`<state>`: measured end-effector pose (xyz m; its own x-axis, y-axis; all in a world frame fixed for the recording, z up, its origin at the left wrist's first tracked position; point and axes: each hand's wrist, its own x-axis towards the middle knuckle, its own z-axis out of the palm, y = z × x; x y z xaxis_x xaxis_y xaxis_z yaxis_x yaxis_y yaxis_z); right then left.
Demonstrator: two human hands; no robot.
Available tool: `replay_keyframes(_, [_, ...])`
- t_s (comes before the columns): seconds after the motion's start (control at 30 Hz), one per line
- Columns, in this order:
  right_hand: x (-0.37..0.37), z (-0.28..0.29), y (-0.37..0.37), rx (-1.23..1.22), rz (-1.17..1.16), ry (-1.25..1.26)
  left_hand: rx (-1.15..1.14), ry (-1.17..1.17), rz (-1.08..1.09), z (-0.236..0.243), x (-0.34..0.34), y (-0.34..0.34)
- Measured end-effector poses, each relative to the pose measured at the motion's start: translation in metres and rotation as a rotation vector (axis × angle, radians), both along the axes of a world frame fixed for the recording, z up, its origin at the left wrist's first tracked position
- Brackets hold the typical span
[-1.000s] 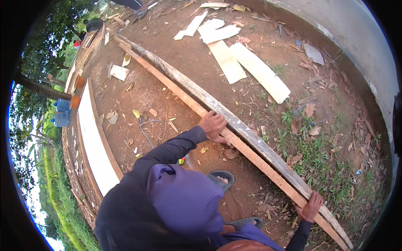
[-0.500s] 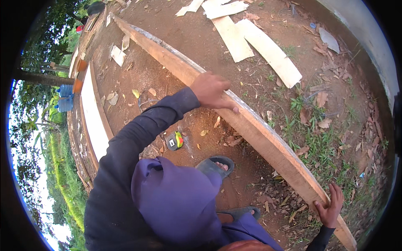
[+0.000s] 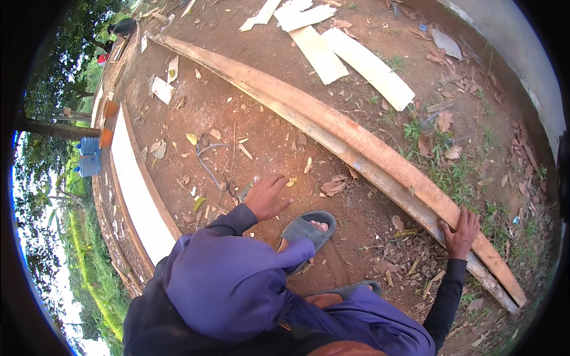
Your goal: The person measures a long wooden plank with a tape measure, marks the measurement, and then uses a hand saw to cut the plank. The person holds the plank steady with one hand while sawing with the other.
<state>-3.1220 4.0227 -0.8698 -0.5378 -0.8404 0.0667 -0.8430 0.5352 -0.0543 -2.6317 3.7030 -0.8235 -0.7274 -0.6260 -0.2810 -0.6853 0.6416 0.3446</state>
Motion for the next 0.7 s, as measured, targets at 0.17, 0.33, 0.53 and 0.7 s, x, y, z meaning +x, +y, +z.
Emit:
replay_keyframes(0.17, [0.018, 0.003, -0.001, -0.126, 0.072, 0.023, -0.214, -0.183, 0.225, -0.001, 0.062, 0.032])
replay_keyframes(0.33, [0.044, 0.02, 0.022, -0.282, 0.112, 0.011, 0.019, -0.294, 0.609, -0.022, 0.125, 0.038])
replay_keyframes(0.53, [0.101, 0.021, 0.017, -0.375, 0.149, -0.158, -0.233, -0.086, 0.509, -0.039, 0.135, 0.045])
replay_keyframes(0.7, [0.148, 0.016, 0.018, -0.42, 0.119, -0.363, -0.121, -0.139, 0.424, -0.053, 0.103, 0.017])
